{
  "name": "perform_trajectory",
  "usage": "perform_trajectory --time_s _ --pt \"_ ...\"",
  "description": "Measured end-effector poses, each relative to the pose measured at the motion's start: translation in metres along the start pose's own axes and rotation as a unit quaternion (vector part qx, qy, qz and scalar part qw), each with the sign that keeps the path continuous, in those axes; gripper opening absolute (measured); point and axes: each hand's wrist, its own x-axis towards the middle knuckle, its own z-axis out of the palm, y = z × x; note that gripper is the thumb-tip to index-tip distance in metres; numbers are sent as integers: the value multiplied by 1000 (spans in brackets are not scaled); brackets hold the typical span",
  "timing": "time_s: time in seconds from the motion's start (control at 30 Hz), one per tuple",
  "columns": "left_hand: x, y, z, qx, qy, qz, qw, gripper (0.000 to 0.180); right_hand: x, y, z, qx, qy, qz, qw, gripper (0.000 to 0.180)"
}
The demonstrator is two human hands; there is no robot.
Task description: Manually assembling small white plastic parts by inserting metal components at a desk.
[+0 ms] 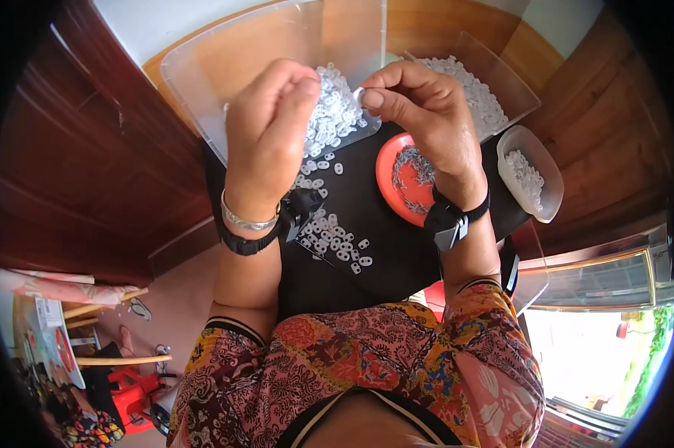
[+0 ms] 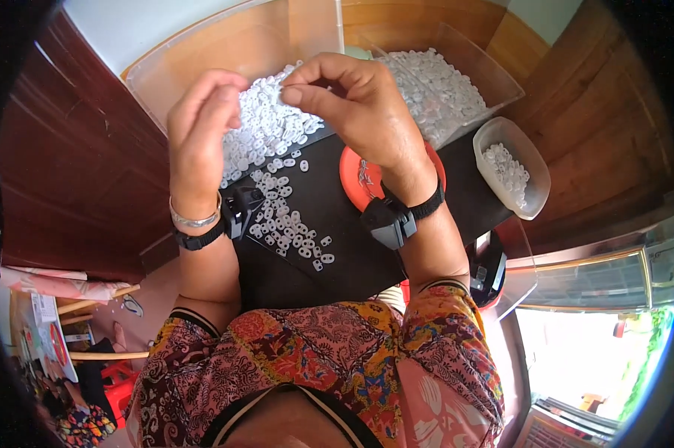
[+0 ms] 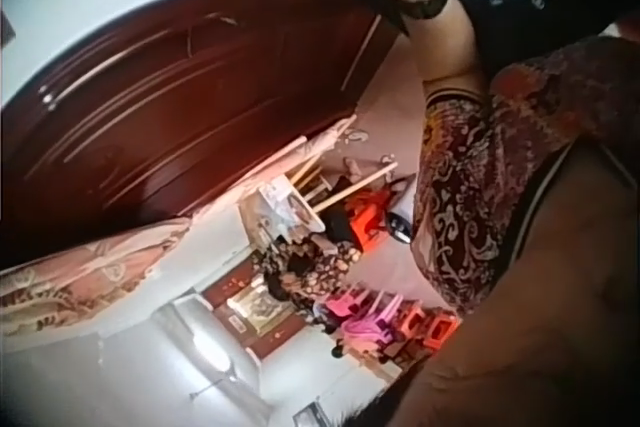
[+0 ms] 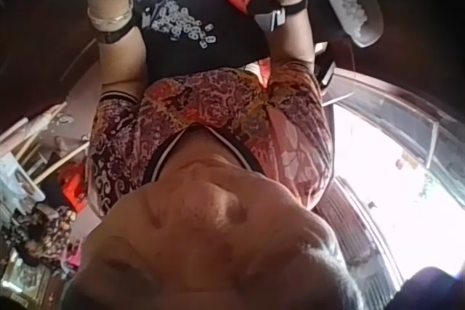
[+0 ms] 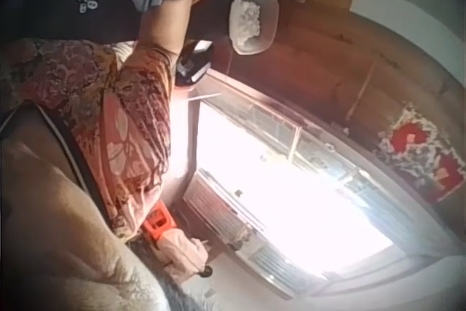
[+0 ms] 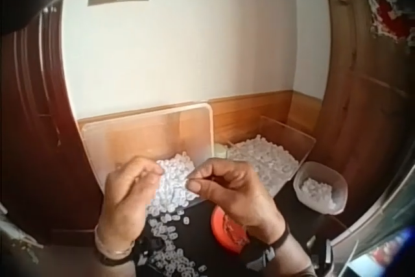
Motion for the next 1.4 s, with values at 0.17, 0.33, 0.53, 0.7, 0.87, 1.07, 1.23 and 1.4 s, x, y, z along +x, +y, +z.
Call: perform_trajectory --time_s 0.17,0.33,0.53,0.7,0.87,1.07,1.23,1.4 --pt "2 -7 22 -59 -83 -1 995 17 -11 -9 0 -104 -6 -28 994 8" --pt "1 -9 29 -114 -129 -12 985 17 -15 -13 -11 -207 4 -48 977 11" --pt "-1 -13 33 -145 -156 -24 977 15 -19 -16 -13 -295 11 -77 952 11" --pt "-1 -16 30 -257 -194 -58 945 16 -24 -9 -17 -111 -10 0 994 10" --pt "0 -21 24 -267 -161 -59 948 17 -26 13 -42 -180 -106 2 978 14" --pt "6 -22 14 -325 -72 -18 943 19 -46 80 -77 -447 -188 41 874 13" --pt "8 -23 5 -332 -50 5 942 19 -67 115 -68 -495 -228 35 838 13" --pt "7 -22 6 -351 -34 15 936 19 -73 126 -65 -557 -241 58 793 16"
